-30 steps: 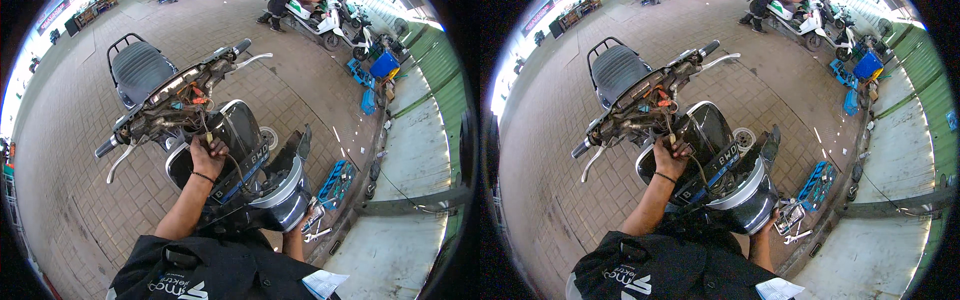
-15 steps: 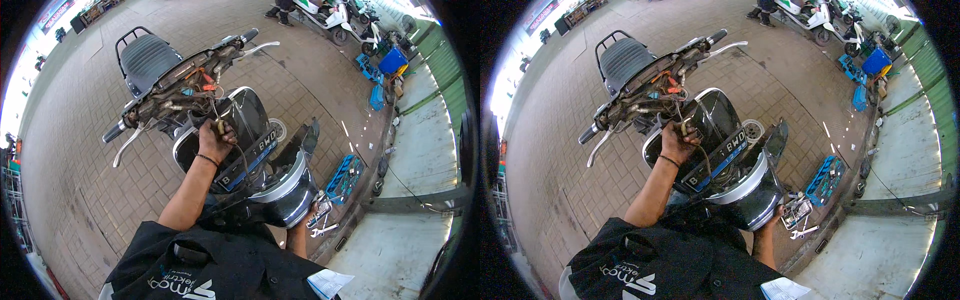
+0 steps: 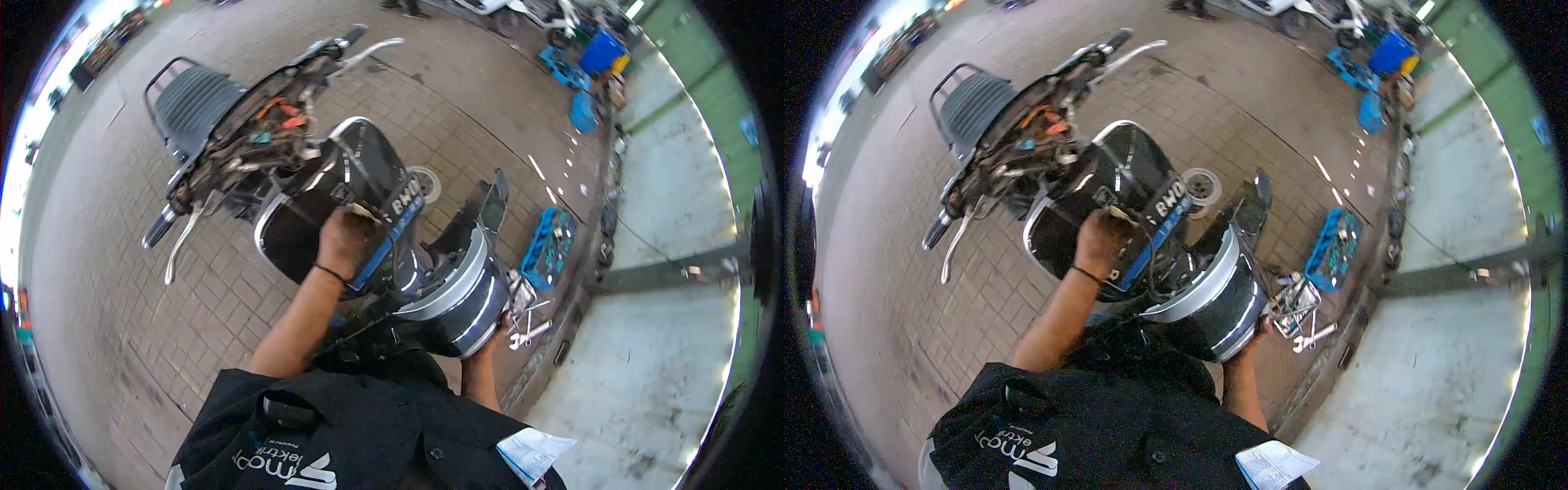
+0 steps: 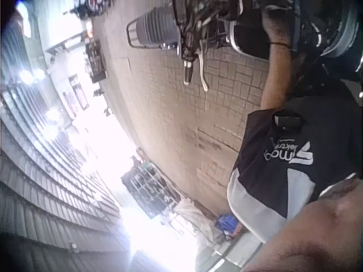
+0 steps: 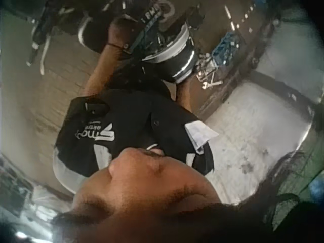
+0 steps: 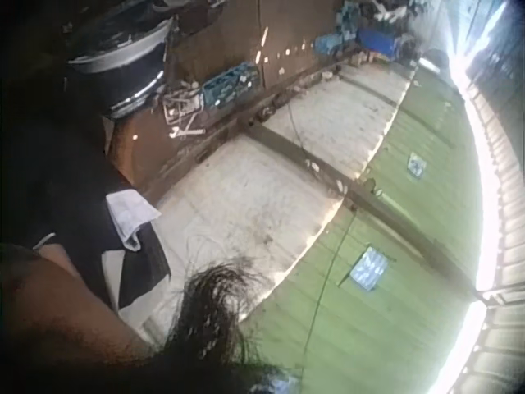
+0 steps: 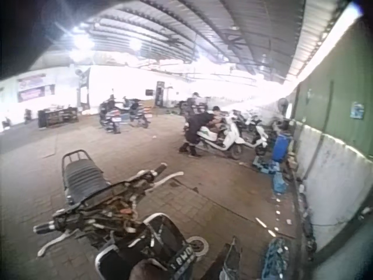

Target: The person removes the front cover of a motorcycle's handlebar assembly by hand after loosening screws with a screwdriver, then uses the screwdriver to loosen additional screws on the internal structure and disconnects a wiring harness connector.

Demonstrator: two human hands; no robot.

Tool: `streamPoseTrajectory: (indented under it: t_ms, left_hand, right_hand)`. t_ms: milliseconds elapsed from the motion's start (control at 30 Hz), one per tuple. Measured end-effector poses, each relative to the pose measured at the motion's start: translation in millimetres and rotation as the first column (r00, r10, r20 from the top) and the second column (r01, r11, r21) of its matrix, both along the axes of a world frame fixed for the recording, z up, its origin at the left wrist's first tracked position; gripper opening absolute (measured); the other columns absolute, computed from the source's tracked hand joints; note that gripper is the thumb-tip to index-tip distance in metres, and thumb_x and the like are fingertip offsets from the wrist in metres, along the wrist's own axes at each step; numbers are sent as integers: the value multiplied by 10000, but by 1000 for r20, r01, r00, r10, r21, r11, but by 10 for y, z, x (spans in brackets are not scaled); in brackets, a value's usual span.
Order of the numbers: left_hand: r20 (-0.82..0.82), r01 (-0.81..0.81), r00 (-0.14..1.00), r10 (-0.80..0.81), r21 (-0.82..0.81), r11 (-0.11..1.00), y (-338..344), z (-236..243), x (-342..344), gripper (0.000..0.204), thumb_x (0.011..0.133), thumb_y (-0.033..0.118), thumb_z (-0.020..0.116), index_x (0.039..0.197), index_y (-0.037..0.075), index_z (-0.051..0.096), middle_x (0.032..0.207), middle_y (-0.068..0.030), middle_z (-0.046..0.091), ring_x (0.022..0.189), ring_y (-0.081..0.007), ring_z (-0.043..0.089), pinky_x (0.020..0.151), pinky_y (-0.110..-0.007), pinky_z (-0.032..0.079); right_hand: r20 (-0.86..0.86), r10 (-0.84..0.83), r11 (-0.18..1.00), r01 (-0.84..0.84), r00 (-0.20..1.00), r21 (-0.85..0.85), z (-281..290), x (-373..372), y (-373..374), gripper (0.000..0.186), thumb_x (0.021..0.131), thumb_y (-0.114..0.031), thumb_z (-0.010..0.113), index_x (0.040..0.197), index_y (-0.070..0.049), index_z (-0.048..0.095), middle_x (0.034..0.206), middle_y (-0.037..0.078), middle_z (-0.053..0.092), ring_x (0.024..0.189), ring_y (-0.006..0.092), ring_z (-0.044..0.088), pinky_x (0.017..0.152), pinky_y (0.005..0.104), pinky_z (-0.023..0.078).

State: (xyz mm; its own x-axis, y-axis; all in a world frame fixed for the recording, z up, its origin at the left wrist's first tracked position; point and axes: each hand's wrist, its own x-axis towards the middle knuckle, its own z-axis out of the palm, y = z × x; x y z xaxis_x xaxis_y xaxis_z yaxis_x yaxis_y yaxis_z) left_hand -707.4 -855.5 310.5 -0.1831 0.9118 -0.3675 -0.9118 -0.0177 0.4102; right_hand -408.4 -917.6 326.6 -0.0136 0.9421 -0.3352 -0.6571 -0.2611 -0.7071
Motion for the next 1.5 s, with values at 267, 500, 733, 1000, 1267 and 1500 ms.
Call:
streamPoseTrajectory:
  t_ms: [267, 500, 733, 1000, 1267, 1500]
  left_hand:
    - [-610, 499, 598, -520, -224, 837, -294, -51, 183, 278, 908, 198, 541, 1121, 28, 593, 958, -66, 640, 884, -139, 582, 803, -293, 454]
    - [-798, 431, -254, -546, -599, 674, -1139, -1300, 253, 360, 863, 256, 597, 1141, 28, 581, 1031, -146, 655, 975, -296, 617, 836, -366, 471]
    - [-618, 439, -621, -483, -784, 439, -2368, -2187, 267, 340, 804, 229, 618, 1075, 25, 597, 966, -187, 659, 906, -319, 636, 783, -387, 500]
    - [-400, 363, -401, -824, -895, 258, -2563, -2377, 1142, 256, 873, 154, 555, 1073, -6, 573, 884, -160, 664, 734, -209, 667, 640, -306, 524]
    - [-184, 339, -424, -887, -940, 33, -2510, -2609, 3053, 275, 917, 182, 530, 1116, -5, 557, 884, -130, 655, 759, -191, 644, 653, -287, 513]
    - [56, 189, -285, -957, -975, -114, -2559, -2866, 3682, 271, 915, 194, 557, 1112, 8, 550, 900, -122, 635, 779, -203, 626, 676, -326, 529]
  right_hand:
    - [118, -362, 920, 375, 925, -118, -9, 672, -726, 770, 800, -622, 491, 1357, -101, 387, 1351, 106, 449, 1202, 311, 454, 1003, 449, 384]
    - [388, -414, 838, 511, 823, -190, -239, 2034, -1462, 662, 820, -574, 525, 1263, -83, 482, 1226, 112, 549, 1097, 280, 530, 932, 393, 427]
    - [647, -347, 623, 682, 679, -382, -1190, 3451, -2311, 752, 770, -640, 526, 1297, -107, 459, 1221, 142, 540, 1089, 308, 521, 917, 413, 421]
    - [706, -369, 459, 779, 604, -427, -2617, 4901, -2514, 783, 786, -561, 600, 1329, -38, 388, 1129, 128, 556, 934, 242, 565, 816, 373, 453]
    - [648, -190, 479, 646, 737, -594, -4141, 6451, -2244, 769, 803, -440, 642, 1395, -90, 297, 1174, 97, 517, 914, 212, 533, 782, 345, 446]
    - [717, -327, 626, 709, 616, -324, -5220, 7337, -2119, 823, 757, -253, 722, 1402, -23, 265, 1305, 155, 453, 1112, 268, 493, 924, 368, 418]
